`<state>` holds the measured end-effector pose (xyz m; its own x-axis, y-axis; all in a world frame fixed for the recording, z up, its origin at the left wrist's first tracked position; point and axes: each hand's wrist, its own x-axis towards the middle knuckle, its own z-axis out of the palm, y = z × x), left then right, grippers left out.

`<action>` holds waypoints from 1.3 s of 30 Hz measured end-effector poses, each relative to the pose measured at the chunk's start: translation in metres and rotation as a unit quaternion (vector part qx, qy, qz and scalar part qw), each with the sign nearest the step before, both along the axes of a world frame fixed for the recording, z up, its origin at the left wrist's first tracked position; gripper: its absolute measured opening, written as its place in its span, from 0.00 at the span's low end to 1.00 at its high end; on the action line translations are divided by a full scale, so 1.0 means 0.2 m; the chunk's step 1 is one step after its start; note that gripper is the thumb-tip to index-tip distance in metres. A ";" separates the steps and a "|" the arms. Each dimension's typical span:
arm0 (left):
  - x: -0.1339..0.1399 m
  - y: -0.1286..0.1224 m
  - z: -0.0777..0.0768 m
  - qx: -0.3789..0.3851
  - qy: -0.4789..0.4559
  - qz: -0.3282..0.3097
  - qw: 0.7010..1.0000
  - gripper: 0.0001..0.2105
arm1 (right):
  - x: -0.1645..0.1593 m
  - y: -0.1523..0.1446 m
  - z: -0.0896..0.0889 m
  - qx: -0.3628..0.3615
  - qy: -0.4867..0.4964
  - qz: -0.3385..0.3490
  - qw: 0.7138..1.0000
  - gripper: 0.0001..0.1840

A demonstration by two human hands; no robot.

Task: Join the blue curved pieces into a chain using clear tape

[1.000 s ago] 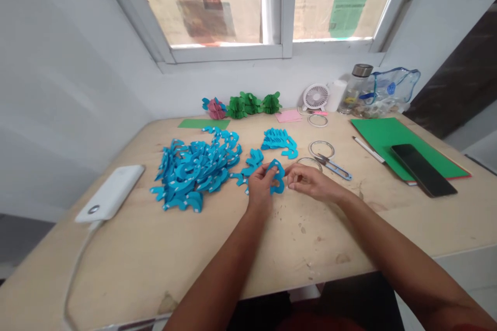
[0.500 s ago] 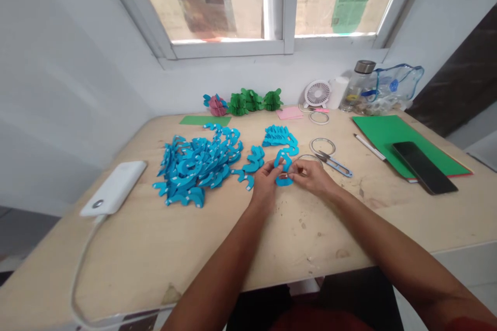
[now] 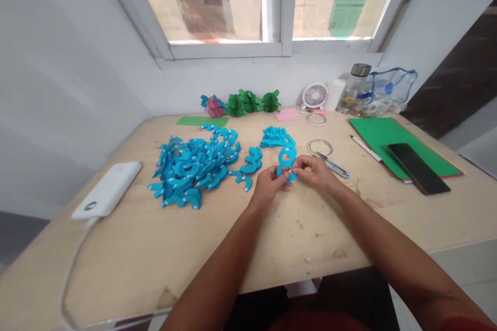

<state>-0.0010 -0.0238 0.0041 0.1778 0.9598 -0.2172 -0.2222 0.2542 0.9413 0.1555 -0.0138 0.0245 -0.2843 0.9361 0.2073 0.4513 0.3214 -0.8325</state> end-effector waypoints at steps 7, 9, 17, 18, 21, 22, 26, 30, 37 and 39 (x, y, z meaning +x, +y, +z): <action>0.01 -0.01 0.00 0.032 -0.020 0.048 0.998 0.13 | 0.00 0.00 -0.02 -0.010 0.026 0.005 1.000 0.05; 0.01 -0.01 0.01 0.033 -0.019 0.063 0.997 0.12 | 0.00 0.01 -0.02 -0.024 0.042 -0.004 0.999 0.04; 0.01 -0.03 0.04 0.035 0.007 0.077 0.996 0.07 | 0.00 0.01 -0.04 -0.042 0.048 -0.021 0.998 0.06; 0.01 -0.03 0.05 0.038 0.015 0.078 0.996 0.06 | 0.00 0.01 -0.04 -0.035 0.037 -0.022 0.998 0.06; 0.01 -0.03 0.06 0.050 0.042 0.074 0.995 0.03 | 0.00 0.01 -0.04 -0.008 -0.004 -0.025 1.000 0.05; 0.01 -0.03 0.07 0.054 0.050 0.073 0.995 0.02 | 0.00 0.01 -0.04 0.001 -0.016 -0.027 1.000 0.05; 0.01 -0.03 0.08 0.061 0.072 0.071 0.993 0.02 | 0.00 0.01 -0.04 0.024 -0.038 -0.038 0.998 0.05; 0.01 -0.03 0.08 0.053 0.069 0.067 0.994 0.03 | -0.02 0.01 -0.05 0.014 -0.018 -0.048 0.999 0.05; 0.01 -0.03 0.04 0.046 0.035 0.078 0.995 0.06 | -0.05 0.00 -0.08 -0.019 0.037 -0.055 0.998 0.06; 0.02 -0.02 0.03 0.050 0.032 0.078 0.995 0.07 | -0.05 0.00 -0.08 -0.017 0.037 -0.053 0.998 0.06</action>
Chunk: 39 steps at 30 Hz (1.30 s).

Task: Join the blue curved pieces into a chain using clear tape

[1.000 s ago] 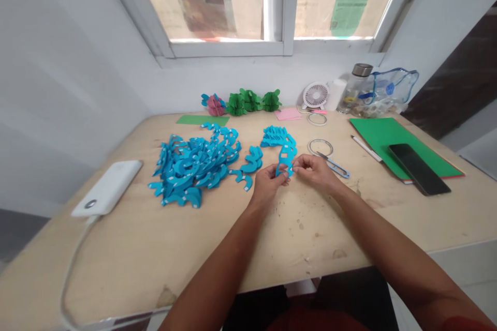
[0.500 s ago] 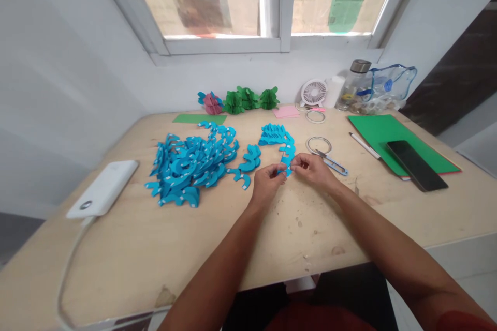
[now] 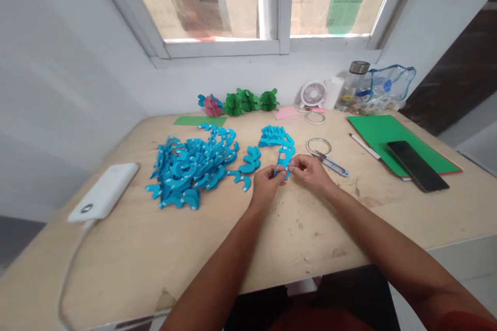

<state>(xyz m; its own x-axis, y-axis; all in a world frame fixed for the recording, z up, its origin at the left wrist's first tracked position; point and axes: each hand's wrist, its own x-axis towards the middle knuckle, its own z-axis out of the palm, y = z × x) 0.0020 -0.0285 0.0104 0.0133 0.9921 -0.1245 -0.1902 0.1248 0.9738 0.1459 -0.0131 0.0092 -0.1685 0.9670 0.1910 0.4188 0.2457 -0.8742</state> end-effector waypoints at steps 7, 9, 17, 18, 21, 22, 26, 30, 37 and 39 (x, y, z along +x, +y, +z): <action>-0.01 -0.01 0.02 0.001 0.028 -0.020 0.999 0.07 | 0.00 -0.01 0.01 0.006 -0.003 0.001 1.000 0.05; -0.01 -0.01 0.01 0.003 0.012 -0.012 1.000 0.07 | 0.00 -0.01 0.01 0.006 0.005 0.004 1.000 0.05; 0.01 0.01 -0.07 0.019 -0.030 0.027 0.999 0.10 | -0.03 -0.02 0.02 -0.024 0.081 0.006 0.996 0.07; 0.01 0.00 -0.08 0.029 -0.028 0.030 0.999 0.10 | -0.03 -0.02 0.02 -0.029 0.092 0.004 0.995 0.07; 0.01 0.00 -0.08 0.056 -0.017 0.033 0.998 0.09 | -0.04 -0.02 0.03 -0.040 0.122 -0.002 0.992 0.08; 0.01 -0.01 -0.08 0.063 -0.010 0.033 0.997 0.09 | -0.05 -0.02 0.03 -0.042 0.130 -0.004 0.991 0.09; 0.01 -0.02 -0.05 0.084 0.026 0.042 0.995 0.09 | -0.06 -0.03 0.03 -0.041 0.149 -0.006 0.988 0.09; 0.01 -0.03 -0.04 0.087 0.029 0.046 0.995 0.08 | -0.06 -0.03 0.02 -0.038 0.155 -0.011 0.987 0.09; 0.02 -0.03 -0.04 0.082 0.017 0.051 0.995 0.09 | -0.06 -0.03 0.02 -0.038 0.154 -0.012 0.987 0.08; 0.02 -0.03 -0.03 0.081 0.016 0.053 0.995 0.10 | -0.06 -0.03 0.02 -0.035 0.150 -0.015 0.988 0.08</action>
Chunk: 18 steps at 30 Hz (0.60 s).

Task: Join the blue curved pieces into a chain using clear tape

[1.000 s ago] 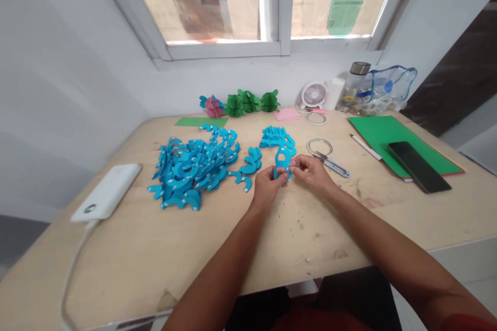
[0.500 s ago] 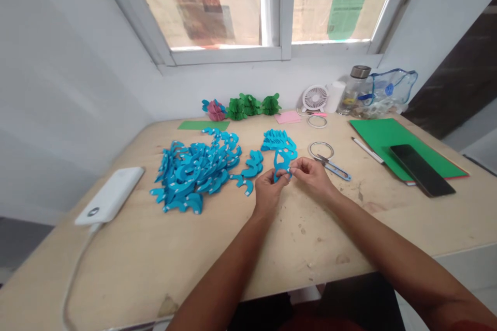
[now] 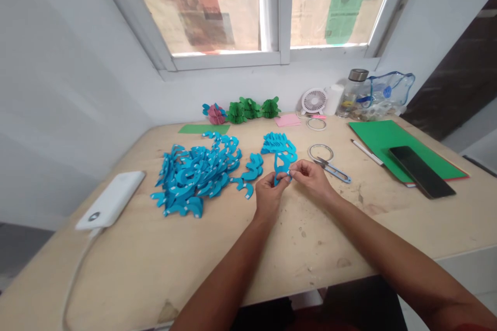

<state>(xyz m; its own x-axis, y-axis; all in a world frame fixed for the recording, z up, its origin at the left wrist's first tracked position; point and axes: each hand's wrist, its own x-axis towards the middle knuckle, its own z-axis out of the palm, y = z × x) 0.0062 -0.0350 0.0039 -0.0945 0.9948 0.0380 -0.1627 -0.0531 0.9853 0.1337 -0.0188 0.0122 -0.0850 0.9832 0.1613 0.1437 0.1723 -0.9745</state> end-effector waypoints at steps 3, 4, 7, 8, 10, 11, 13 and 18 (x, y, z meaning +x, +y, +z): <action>0.00 0.00 0.01 -0.005 -0.003 0.002 1.000 0.11 | 0.00 0.00 0.00 0.002 -0.007 -0.008 1.000 0.08; 0.00 0.00 0.01 -0.007 -0.004 0.001 1.000 0.10 | 0.00 0.00 0.01 0.003 -0.010 -0.011 1.000 0.08; 0.01 0.00 0.01 -0.010 -0.020 -0.001 1.000 0.10 | -0.01 -0.01 0.02 0.009 -0.022 -0.021 0.999 0.08; 0.01 0.00 0.01 -0.010 -0.026 -0.002 1.000 0.09 | -0.01 -0.02 0.03 0.011 -0.027 -0.025 0.999 0.08; 0.01 0.00 0.01 -0.005 -0.031 -0.008 0.999 0.08 | -0.02 -0.02 0.04 0.017 -0.035 -0.032 0.999 0.07; 0.01 0.00 0.01 -0.003 -0.032 -0.010 0.999 0.08 | -0.02 -0.02 0.04 0.022 -0.040 -0.036 0.998 0.07; 0.01 0.00 0.00 -0.001 -0.031 -0.013 0.999 0.08 | -0.02 -0.02 0.04 0.036 -0.056 -0.045 0.997 0.06; 0.02 0.01 -0.01 -0.013 -0.059 -0.014 0.998 0.08 | -0.02 -0.02 0.04 0.072 -0.090 -0.056 0.992 0.05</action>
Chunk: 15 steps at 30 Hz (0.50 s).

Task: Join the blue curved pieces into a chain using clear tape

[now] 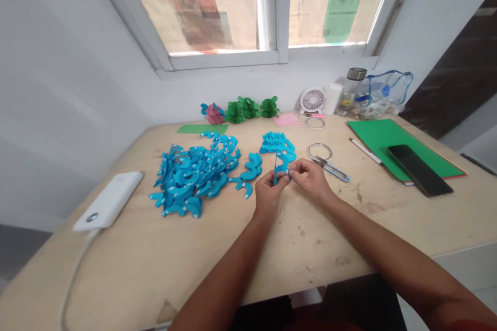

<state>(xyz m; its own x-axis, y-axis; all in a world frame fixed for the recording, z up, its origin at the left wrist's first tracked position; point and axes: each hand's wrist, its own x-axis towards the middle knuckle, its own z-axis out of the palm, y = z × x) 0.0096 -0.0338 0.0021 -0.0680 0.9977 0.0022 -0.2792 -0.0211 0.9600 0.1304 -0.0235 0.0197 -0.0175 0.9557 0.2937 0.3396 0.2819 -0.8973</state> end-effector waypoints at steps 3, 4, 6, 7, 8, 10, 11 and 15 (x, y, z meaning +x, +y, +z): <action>0.01 0.00 0.00 -0.019 -0.027 0.002 0.999 0.09 | 0.00 0.00 0.00 0.011 -0.008 0.000 1.000 0.05; 0.01 0.01 0.00 -0.021 -0.030 0.005 0.999 0.09 | 0.00 0.00 0.00 0.012 -0.011 0.000 1.000 0.04; 0.00 0.01 -0.01 -0.018 -0.023 0.016 0.999 0.09 | 0.00 -0.01 0.00 0.016 -0.017 -0.001 1.000 0.04; 0.00 0.01 -0.01 -0.015 -0.016 0.023 0.999 0.09 | -0.01 -0.01 0.00 0.017 -0.020 -0.001 1.000 0.04; 0.00 0.01 -0.01 -0.012 -0.006 0.032 0.999 0.09 | -0.01 -0.01 0.00 0.018 -0.022 0.000 1.000 0.04; -0.01 0.01 -0.01 -0.004 0.016 0.046 0.999 0.08 | -0.01 -0.01 0.00 0.019 -0.024 0.004 1.000 0.04; -0.01 0.01 -0.01 0.000 0.025 0.048 0.999 0.08 | -0.01 -0.01 0.00 0.017 -0.024 0.006 1.000 0.04; -0.02 0.02 -0.02 0.011 0.043 0.049 0.998 0.08 | -0.01 -0.02 0.01 0.013 -0.015 0.013 1.000 0.03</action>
<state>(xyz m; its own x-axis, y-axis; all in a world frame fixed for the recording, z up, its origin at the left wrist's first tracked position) 0.0054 -0.0297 -0.0025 -0.1634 0.9860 0.0339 -0.1907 -0.0653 0.9795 0.1277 -0.0270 0.0214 -0.0513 0.9467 0.3179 0.3590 0.3145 -0.8787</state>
